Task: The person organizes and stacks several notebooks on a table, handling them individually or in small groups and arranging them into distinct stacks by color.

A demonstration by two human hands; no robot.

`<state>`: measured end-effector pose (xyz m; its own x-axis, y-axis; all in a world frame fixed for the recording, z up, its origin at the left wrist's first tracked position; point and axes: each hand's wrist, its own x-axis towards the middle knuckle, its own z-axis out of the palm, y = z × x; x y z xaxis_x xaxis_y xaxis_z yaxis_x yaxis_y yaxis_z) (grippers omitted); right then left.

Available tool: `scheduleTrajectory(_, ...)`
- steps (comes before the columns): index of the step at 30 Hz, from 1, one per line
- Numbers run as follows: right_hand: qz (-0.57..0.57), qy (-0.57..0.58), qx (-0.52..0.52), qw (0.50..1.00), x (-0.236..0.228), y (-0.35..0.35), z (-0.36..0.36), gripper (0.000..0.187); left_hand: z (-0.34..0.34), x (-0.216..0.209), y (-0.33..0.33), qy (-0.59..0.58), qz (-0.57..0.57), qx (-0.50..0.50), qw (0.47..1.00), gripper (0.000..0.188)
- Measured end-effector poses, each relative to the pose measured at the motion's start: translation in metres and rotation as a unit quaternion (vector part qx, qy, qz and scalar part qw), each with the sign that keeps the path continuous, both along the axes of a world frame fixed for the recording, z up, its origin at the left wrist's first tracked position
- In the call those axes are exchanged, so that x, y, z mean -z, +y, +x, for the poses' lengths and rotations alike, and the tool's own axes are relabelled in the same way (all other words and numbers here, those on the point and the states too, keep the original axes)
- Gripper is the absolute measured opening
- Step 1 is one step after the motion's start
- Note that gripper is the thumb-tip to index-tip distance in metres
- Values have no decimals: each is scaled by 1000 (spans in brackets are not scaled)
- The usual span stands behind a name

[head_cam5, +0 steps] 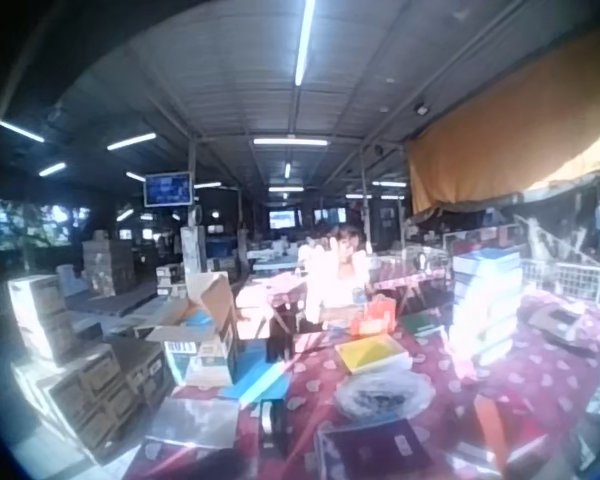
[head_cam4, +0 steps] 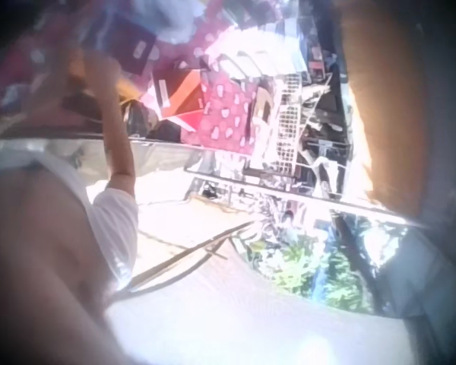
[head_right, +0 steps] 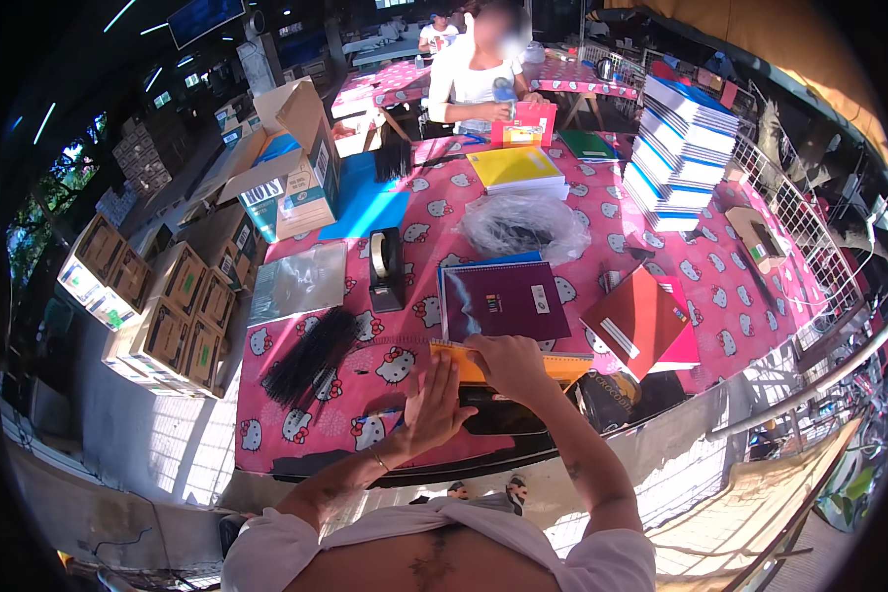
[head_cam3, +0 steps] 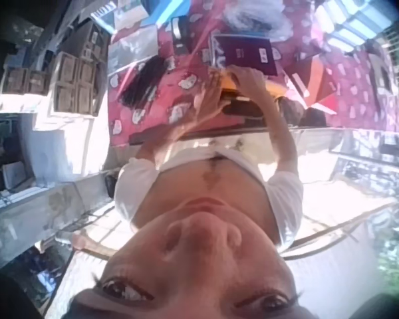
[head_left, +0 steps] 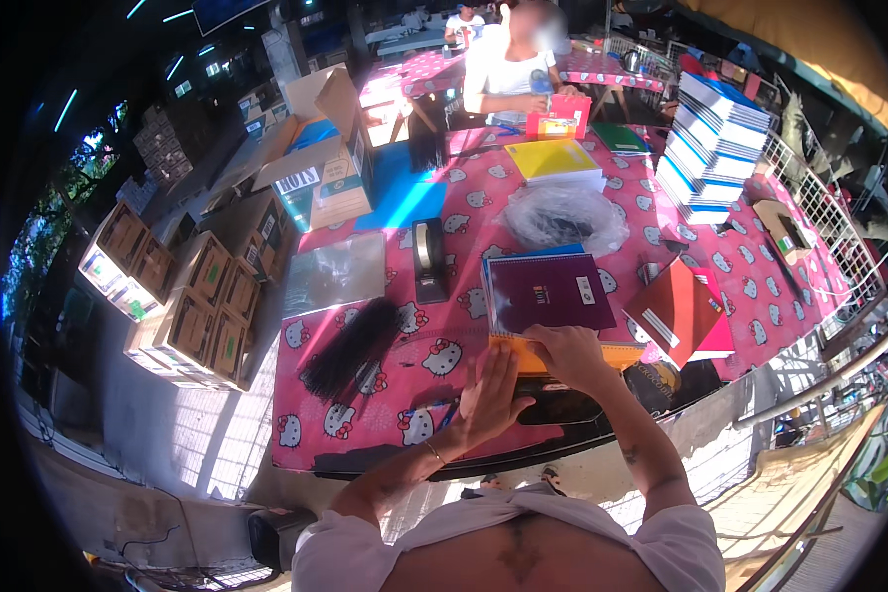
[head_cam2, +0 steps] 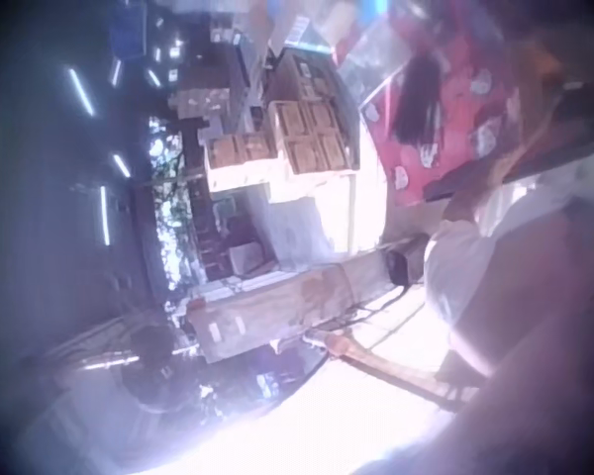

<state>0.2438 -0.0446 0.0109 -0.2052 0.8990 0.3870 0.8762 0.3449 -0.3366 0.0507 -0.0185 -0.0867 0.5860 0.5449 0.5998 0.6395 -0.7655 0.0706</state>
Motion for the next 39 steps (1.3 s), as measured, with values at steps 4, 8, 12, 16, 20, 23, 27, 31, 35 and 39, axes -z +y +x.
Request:
scheduleTrajectory(4,-16,-6,13,1000,1,0,9,13,12,-37,22,15,-64,-2,998,89)
scheduleTrajectory(8,8,10,16,1000,0,2,5,14,3,19,-14,-9,-38,55,998,89)
scheduleTrajectory(12,-38,-6,35,999,13,-5,8,27,14,-43,17,29,-61,33,997,89)
scheduleTrajectory(16,3,-20,15,1000,-3,-12,6,40,3,24,-35,2,-50,76,996,83)
scheduleTrajectory(20,159,-76,18,984,-22,-34,45,38,16,-80,4,-20,-58,32,998,58)
scheduleTrajectory(23,-63,-63,5,996,3,-30,79,26,18,-91,18,59,-44,44,996,30)
scheduleTrajectory(27,-75,-42,-19,996,-4,-28,80,19,20,-99,24,81,-21,75,994,23)
scheduleTrajectory(31,-81,-29,-38,996,-4,-27,83,18,21,-103,22,137,-134,70,979,33)
scheduleTrajectory(35,-71,-26,-69,995,-3,-26,89,22,42,-74,-8,72,14,-54,996,60)
scheduleTrajectory(39,-64,-41,-87,993,6,-27,89,25,35,-32,-28,-6,-26,-44,999,81)
